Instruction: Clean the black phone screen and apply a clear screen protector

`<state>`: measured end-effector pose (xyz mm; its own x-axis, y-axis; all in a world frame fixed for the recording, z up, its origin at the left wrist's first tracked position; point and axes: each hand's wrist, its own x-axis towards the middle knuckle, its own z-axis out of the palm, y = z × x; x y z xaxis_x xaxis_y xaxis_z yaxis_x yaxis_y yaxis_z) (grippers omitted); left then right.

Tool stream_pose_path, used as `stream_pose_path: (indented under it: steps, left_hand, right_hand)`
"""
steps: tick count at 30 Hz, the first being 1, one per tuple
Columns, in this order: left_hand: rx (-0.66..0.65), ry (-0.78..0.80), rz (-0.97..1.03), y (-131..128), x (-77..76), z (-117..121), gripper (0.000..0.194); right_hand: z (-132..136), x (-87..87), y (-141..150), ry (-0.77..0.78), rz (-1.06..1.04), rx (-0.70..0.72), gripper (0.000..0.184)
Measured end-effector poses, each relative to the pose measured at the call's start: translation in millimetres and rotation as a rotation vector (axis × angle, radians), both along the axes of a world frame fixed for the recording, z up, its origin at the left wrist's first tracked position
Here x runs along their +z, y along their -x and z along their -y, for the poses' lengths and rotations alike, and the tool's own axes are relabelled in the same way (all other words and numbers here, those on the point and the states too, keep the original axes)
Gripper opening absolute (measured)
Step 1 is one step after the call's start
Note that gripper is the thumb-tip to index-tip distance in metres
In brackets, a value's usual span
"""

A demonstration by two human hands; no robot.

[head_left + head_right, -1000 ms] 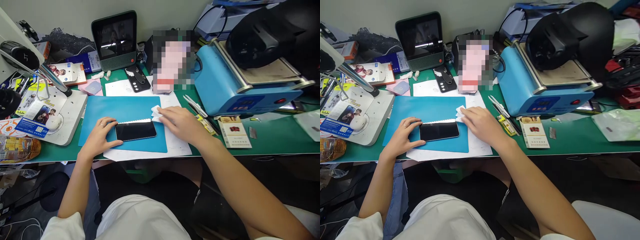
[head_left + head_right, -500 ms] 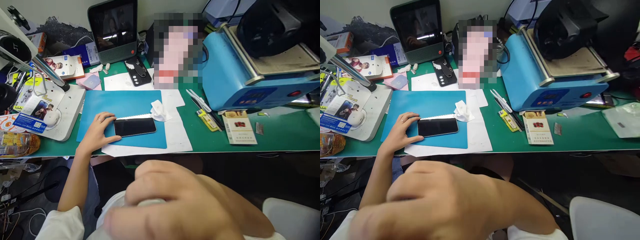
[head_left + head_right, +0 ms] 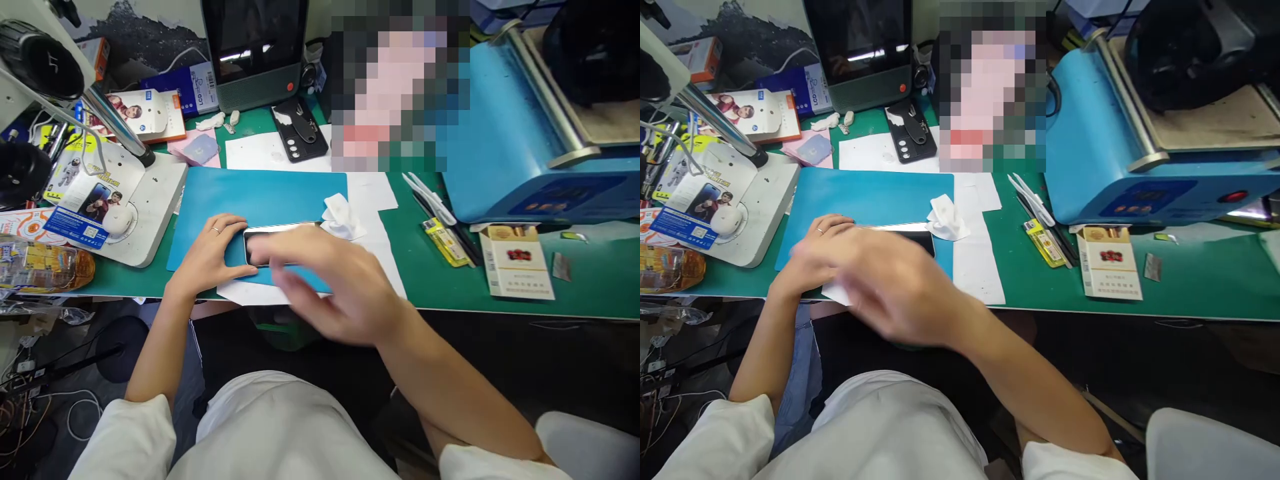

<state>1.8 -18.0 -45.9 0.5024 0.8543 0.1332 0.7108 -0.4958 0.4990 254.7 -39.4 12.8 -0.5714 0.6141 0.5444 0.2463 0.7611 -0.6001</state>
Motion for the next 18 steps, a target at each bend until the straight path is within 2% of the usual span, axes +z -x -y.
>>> stream_pose_path:
  steps: [3, 7, 11, 18]
  left_hand:
    - [-0.003, 0.002, 0.006, 0, 0.6, 2, 0.068]
    - [0.016, 0.022, 0.021, 1, 0.4, 2, 0.067]
    - [0.034, 0.048, 0.038, 1, -0.2, 2, 0.065]
    - [0.044, 0.058, 0.040, 0, -0.4, 2, 0.064]
  right_hand:
    - [-37, -27.0, 14, -0.003, 0.100, -0.138, 0.035]
    - [-58, -49.8, 27, 0.086, 0.347, -0.116, 0.032]
    - [-57, -56.3, 34, 0.113, 0.419, -0.097, 0.030]
    - [-58, -61.2, 37, 0.133, 0.418, -0.073, 0.030]
